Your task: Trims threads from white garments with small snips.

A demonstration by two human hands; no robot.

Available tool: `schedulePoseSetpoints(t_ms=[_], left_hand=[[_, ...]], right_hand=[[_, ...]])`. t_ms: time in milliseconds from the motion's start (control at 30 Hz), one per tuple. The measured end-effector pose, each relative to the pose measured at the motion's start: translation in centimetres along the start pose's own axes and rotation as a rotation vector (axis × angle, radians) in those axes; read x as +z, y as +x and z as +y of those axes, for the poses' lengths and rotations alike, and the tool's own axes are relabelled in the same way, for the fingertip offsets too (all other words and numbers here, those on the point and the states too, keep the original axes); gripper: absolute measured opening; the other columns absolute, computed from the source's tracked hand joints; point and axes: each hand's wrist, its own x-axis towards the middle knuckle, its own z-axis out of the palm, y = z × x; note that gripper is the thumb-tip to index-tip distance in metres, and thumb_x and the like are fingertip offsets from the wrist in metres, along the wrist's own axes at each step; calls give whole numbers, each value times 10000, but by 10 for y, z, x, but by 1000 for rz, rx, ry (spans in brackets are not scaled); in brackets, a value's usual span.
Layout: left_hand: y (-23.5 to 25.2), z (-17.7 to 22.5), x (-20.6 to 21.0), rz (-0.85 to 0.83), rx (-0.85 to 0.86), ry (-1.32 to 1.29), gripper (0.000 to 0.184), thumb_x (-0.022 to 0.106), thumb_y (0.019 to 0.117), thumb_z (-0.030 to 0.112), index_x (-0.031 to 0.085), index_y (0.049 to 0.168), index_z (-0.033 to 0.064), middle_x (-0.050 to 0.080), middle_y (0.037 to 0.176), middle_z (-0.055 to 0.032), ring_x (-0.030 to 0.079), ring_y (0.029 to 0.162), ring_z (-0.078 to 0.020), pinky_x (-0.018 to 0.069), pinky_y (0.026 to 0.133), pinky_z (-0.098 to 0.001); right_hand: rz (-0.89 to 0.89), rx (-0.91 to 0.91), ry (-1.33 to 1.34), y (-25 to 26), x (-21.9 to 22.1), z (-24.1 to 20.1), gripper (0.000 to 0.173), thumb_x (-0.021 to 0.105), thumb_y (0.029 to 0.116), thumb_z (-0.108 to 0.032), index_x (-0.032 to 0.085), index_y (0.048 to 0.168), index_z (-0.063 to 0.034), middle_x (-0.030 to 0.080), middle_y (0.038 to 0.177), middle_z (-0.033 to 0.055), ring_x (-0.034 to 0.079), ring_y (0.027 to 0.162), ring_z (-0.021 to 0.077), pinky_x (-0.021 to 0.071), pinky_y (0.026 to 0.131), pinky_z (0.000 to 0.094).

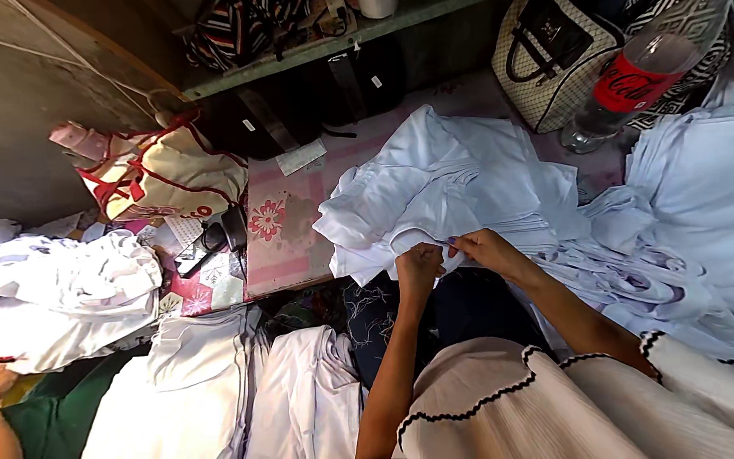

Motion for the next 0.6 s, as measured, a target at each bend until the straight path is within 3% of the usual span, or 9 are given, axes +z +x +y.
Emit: schedulePoseSetpoints(t_ms=[200,267,367,433,467,533,600], left_hand=[[-3,-7,4,20,27,-43,119,631,967,19,707,927,-64,703,686,-54,673,546,-69,598,563,-234],[-9,-8,2,-51,13,40,137,623,974,34,709,939,-66,704,699,-65,679,560,-88,604,580,-256],[-30,6,-21,-500,-57,442,234,616,1000,141,739,1012,-58,742,870,-169,736,806,-279,596,826,-488],[-45,23,-29,-604,-126,663,287,690,969,272,757,1007,-4,742,973,-192,708,971,-373,517,896,-620],[-52,30,-28,-492,-108,718,331,729,940,319,750,983,-9,730,988,-211,699,983,-405,512,869,-642],[-52,24,-13,-133,96,756,398,800,868,332,730,1005,-35,697,1060,-234,685,999,-418,543,794,-597],[-32,-3,6,77,284,816,379,803,850,238,739,1069,-64,685,1155,-259,663,1082,-429,545,836,-555]], right_hand=[[78,-9,-36,8,4,8,381,504,1088,-321,742,944,-61,512,684,-33,431,618,70,393,639,301],[81,0,-43,5,1,10,373,511,1085,-316,745,936,-67,509,677,-38,427,609,60,387,626,289],[32,-34,-96,-9,-15,10,393,485,1094,-316,750,953,-61,524,686,-32,433,620,62,396,641,298],[74,-144,-132,-19,-20,8,417,459,1097,-344,746,999,-59,539,708,-15,463,640,84,418,655,325],[124,-215,-155,-21,-18,5,413,477,1086,-355,741,1034,-41,591,751,29,519,683,127,451,689,370],[224,-305,-239,-18,-4,-4,411,627,1012,-384,715,1114,4,700,873,153,658,804,278,528,767,510],[295,-287,-397,-1,16,-11,455,729,947,-367,670,1188,15,717,944,218,697,871,406,525,765,610]])
